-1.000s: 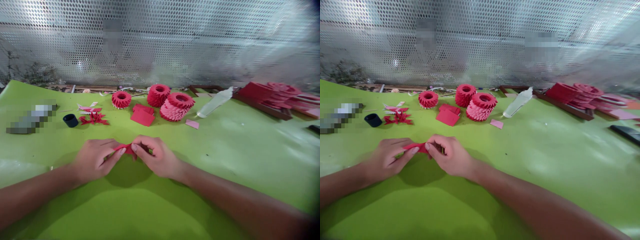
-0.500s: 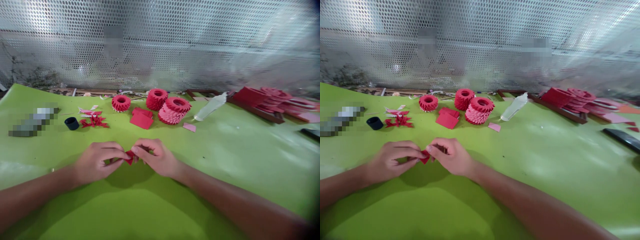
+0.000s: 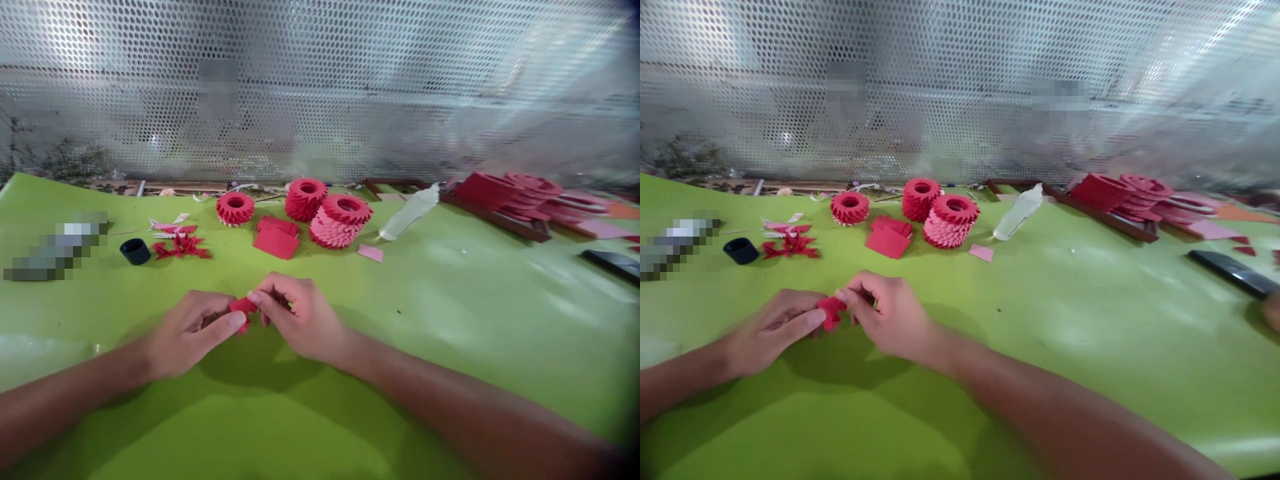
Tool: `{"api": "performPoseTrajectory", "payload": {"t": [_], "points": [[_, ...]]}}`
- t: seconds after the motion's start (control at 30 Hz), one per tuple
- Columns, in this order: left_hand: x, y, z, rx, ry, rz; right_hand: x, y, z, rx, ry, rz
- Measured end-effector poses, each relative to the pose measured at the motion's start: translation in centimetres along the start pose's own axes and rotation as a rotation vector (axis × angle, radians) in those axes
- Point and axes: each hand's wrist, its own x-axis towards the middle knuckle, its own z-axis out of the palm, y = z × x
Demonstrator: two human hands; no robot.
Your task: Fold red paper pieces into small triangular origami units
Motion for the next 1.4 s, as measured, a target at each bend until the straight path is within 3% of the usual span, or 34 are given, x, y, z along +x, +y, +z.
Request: {"api": "performPoseTrajectory", "payload": {"t": [0.3,0.53,0.97,1.1,1.2,1.3,1.4], "points": [[0.3,-0.6,0.1,-0.079,0.116,-0.057,0.0,0.3,0.0,-0.001,-0.123,0.066],[0.5,-0.7,0.0,-0.050,0.050,-0.141,0.0,0.3,-0.4,-0.052,-0.186,0.081],[0.3,-0.1,-0.2,0.086,-0.016,-0.037,0.2,0.3,-0.4,0.051,-0.300,0.120],[-0.2,-0.2,-0.2,0.144,0.014,0.040,0.1,0.4,-0.3,0.148,-0.279,0.154],[-0.4,-0.6,-0.2,0.208,0.182,0.255,0.1,0.6,-0.4,0.270,-0.221,0.201],[-0.4,-1.0,-0.2,0.412,0.300,0.505,0.2,0.7,-0.5,0.363,-0.220,0.233],[-0.5,-1.2,-0.4,0.594,0.329,0.574,0.2,0.8,-0.5,0.380,-0.233,0.244]]}}
